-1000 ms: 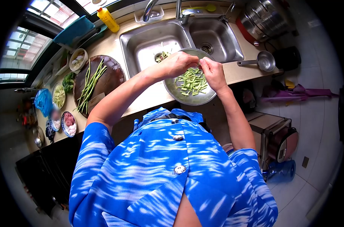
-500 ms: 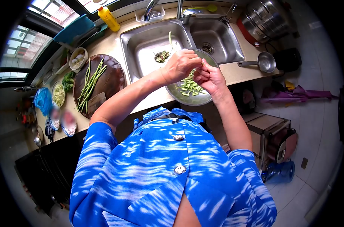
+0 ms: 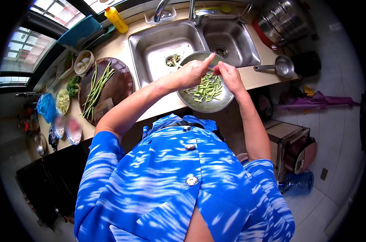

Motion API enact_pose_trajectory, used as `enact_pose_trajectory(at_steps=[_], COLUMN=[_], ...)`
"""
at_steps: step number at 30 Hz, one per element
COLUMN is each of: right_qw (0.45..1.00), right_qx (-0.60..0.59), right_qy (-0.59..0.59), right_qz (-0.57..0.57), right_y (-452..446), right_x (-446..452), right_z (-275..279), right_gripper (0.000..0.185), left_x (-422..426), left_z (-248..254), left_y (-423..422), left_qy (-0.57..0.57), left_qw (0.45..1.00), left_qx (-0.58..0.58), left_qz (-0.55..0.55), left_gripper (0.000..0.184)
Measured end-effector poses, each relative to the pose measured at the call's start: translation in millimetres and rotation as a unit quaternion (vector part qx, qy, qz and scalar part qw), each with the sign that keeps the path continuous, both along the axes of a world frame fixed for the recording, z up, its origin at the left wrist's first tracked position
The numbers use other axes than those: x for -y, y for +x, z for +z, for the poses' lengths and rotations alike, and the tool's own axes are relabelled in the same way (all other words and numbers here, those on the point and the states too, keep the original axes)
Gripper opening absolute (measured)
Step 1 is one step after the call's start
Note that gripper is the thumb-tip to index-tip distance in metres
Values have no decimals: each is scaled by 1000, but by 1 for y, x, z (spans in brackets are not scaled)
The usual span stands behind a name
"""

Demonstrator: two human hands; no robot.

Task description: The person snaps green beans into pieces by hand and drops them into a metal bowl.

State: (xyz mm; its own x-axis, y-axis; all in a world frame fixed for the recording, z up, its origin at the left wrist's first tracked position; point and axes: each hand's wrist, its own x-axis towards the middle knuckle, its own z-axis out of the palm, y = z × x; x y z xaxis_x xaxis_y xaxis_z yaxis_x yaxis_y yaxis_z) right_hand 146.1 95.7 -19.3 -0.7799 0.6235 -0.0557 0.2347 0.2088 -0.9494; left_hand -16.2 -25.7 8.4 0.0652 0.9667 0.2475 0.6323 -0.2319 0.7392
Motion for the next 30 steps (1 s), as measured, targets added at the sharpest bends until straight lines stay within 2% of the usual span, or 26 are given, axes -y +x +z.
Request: enact_pose_trajectory(at_steps=[1, 2, 3, 5, 7, 9, 11, 12, 16, 17, 18, 19, 21, 22, 23, 24, 25, 26, 27, 28, 29, 30], right_qw=[1000, 998, 991, 987, 997, 996, 982, 979, 981, 985, 875, 874, 702, 725, 726, 846, 931, 990, 980, 986, 989, 989], right_qx=[0, 23, 47, 3, -10, -15, -52, -34, -9, -95, -168, -168, -189, -201, -201, -113, -21, 57, 136, 78, 19, 19], right_qy=[-1, 56, 113, 157, 73, 83, 180, 199, 188, -140, -452, -453, -666, -651, -650, -515, -359, -126, 142, 134, 123, 123], right_qz=[-1, 27, 57, 24, 2, -9, -10, -2, -34, -40, -43, -43, -170, -102, -101, -80, -57, -21, -22, -54, -85, -85], right_y=[-2, -6, -9, -9, -8, -8, -10, -11, -11, -11, -12, -14, -17, -10, -6, -3, 1, 5, 7, 8, 8, 6], right_x=[4, 12, 19, 22, 18, 20, 25, 25, 27, 24, 25, 27, 31, 26, 24, 24, 24, 17, 16, 12, 10, 13], right_z=[9, 18, 23, 20, 22, 27, 31, 30, 26, 20, 23, 28, 40, 23, 18, 15, 9, -15, -21, -27, -33, -23], right_gripper=[30, 29, 29, 28, 26, 26, 27, 26, 29, 30, 32, 32, 31, 30, 30, 28, 28, 28, 29, 30, 32, 32], left_x=[0, -2, -4, -8, -8, -8, -10, -9, -9, -10, -10, -10, -8, -8, -9, -11, -11, -10, -10, -9, -9, -8], left_z=[0, -1, -4, -11, -8, -3, 0, 4, 14, 13, 14, 14, 17, 20, 19, 14, 11, 7, 6, 4, 2, 1], left_y=[1, 4, 5, 3, -4, -10, -5, -2, 0, 3, 5, 5, 7, 8, 8, 6, 5, 2, -1, -3, -3, -3], left_qy=[-43, 14, 15, 40, 9, -7, 4, 15, -4, 86, 175, 174, 185, 195, 195, 182, 168, 168, 117, 65, 65, 15], left_qw=[999, 1000, 1000, 999, 998, 1000, 1000, 1000, 1000, 996, 984, 984, 979, 976, 976, 979, 982, 982, 992, 998, 998, 999], left_qx=[9, 13, 14, -15, -39, -22, -4, 13, 17, 21, 25, 25, 43, 50, 50, 48, 47, 47, 34, 21, 21, 34], left_qz=[-17, -20, -21, 13, 45, 6, 2, 2, 25, 32, 39, 39, 71, 79, 80, 75, 69, 70, 44, 17, 18, 14], left_gripper=[75, 72, 72, 58, 28, 15, 12, 10, 8, 7, 7, 7, 8, 9, 9, 15, 21, 21, 30, 40, 40, 50])
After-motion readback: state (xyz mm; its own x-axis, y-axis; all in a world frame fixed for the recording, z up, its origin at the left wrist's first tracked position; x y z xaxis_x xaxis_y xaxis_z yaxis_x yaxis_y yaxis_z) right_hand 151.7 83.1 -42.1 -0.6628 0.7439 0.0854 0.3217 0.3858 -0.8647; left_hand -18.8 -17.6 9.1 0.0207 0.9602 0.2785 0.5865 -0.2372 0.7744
